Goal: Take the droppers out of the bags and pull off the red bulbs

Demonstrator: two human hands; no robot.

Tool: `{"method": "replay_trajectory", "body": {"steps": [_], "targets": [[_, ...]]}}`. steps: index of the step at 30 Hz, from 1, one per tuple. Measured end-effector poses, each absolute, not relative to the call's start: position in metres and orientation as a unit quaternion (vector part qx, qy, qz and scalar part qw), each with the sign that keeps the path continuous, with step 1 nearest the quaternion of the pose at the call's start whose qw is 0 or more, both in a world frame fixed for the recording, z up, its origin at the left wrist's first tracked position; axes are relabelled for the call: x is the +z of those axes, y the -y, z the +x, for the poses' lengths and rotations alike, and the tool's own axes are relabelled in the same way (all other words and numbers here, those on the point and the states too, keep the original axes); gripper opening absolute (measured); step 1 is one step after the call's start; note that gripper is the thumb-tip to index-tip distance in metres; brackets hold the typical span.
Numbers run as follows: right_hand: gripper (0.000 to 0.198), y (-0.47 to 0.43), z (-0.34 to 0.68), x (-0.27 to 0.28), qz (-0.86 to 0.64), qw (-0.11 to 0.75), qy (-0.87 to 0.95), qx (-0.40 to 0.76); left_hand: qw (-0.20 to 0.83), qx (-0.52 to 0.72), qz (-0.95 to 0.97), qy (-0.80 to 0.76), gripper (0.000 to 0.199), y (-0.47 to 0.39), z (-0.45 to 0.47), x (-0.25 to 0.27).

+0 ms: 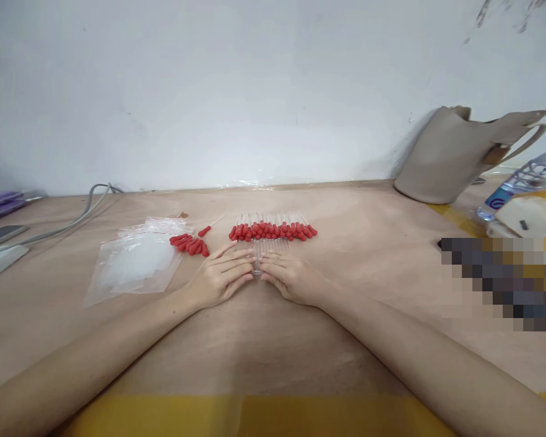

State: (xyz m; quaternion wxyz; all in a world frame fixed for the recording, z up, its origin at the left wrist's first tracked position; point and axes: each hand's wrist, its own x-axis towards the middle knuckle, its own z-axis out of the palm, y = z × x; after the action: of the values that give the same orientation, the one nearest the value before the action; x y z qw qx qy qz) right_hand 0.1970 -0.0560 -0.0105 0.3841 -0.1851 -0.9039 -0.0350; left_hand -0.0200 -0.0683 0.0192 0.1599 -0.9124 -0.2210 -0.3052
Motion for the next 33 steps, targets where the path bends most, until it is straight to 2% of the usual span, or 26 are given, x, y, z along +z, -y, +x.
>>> {"method": "replay_trajectory", "body": {"steps": [11,29,33], "targets": [[0.014,0.064,0.200,-0.003,-0.141,0.369,0.916,-0.074,0.144,-0.283,-0.928,0.196,0.014,0.074,-0.021,0.022],[0.020,0.065,0.211,0.000,-0.107,0.367,0.915,-0.127,0.082,-0.292,-0.932,0.198,0.017,0.078,-0.031,0.017],[0.023,0.060,0.220,0.003,-0.140,0.403,0.896,-0.123,0.077,-0.315,-0.915,0.238,0.014,0.079,-0.045,0.018]]}}
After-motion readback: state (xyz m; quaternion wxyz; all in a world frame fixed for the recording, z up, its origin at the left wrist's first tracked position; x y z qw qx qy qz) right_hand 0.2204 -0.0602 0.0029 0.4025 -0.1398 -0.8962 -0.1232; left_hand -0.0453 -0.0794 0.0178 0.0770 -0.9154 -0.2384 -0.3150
